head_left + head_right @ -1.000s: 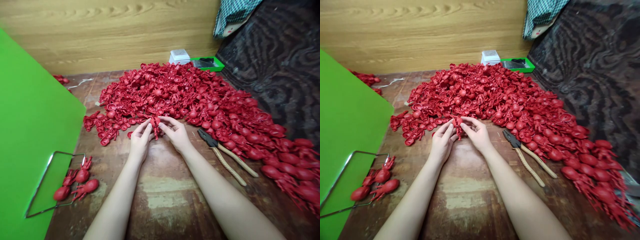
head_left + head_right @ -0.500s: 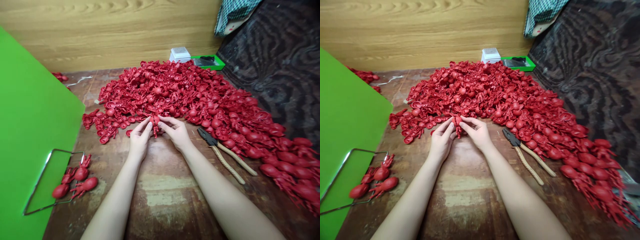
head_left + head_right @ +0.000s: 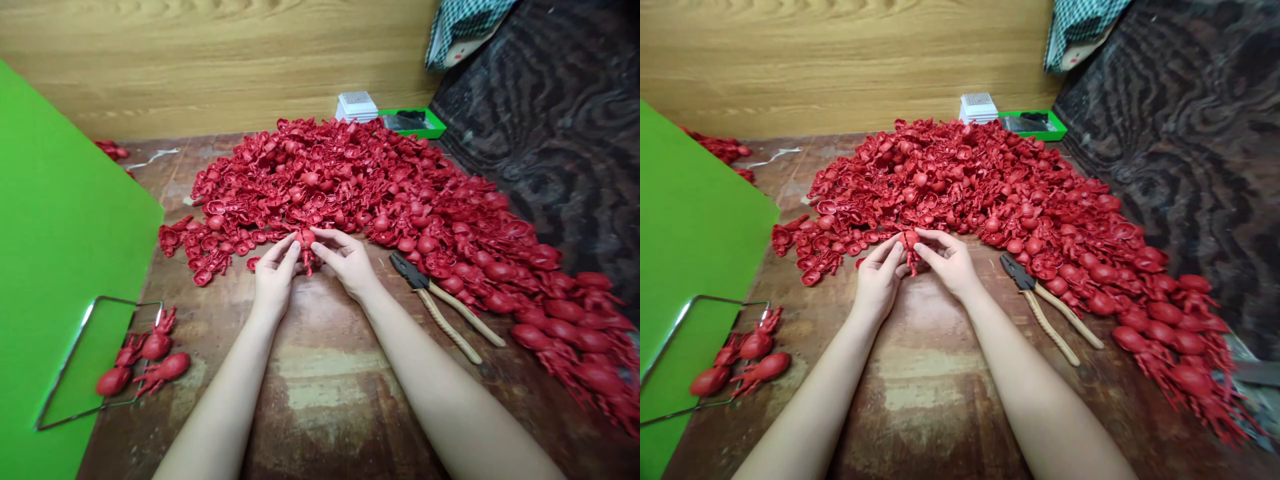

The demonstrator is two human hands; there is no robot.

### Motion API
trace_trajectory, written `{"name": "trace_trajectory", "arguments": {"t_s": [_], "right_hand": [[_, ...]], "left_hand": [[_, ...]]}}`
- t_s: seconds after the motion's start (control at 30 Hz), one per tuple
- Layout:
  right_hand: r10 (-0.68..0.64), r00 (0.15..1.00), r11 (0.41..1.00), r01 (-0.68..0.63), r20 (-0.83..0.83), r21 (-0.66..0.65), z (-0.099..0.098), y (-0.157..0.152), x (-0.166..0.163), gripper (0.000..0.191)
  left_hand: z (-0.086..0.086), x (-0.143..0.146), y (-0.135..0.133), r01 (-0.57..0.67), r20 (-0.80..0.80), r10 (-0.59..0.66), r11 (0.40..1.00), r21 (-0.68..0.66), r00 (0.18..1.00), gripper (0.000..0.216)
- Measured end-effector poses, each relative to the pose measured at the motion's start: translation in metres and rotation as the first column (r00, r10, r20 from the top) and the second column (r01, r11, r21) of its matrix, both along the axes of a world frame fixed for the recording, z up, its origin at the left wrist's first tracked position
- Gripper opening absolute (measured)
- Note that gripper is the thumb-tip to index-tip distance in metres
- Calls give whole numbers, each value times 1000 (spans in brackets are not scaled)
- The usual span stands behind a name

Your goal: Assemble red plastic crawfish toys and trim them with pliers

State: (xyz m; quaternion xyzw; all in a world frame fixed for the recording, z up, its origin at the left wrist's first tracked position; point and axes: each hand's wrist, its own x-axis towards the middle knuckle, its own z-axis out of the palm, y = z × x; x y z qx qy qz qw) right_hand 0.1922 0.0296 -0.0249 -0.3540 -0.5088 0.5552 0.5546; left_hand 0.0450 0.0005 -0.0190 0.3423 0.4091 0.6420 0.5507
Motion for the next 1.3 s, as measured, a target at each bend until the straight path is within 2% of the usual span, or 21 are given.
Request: {"name": "trace_trajectory", "arguments": {"t_s": [0.5,0.97,1.13,1.3], "right_hand": [[-14,1000,999,15,17,-49,0,1,1,46],[-29,999,995,26,-32,-92,2,1,7,43],[-77,997,997,78,18,-29,3,1,8,39],[-40,999,994,39,-13,-99,3,-1,9,41]], "left_hand": [[2,2,0,9,19,-9,1000,10,1000,46],[7,1,-3,32,30,-31,999,-25,999,48],[3,-1,-2,44,4,-44,999,-15,999,46],[-2,-2,-2,72,-31,-72,997,1,997,45]]}}
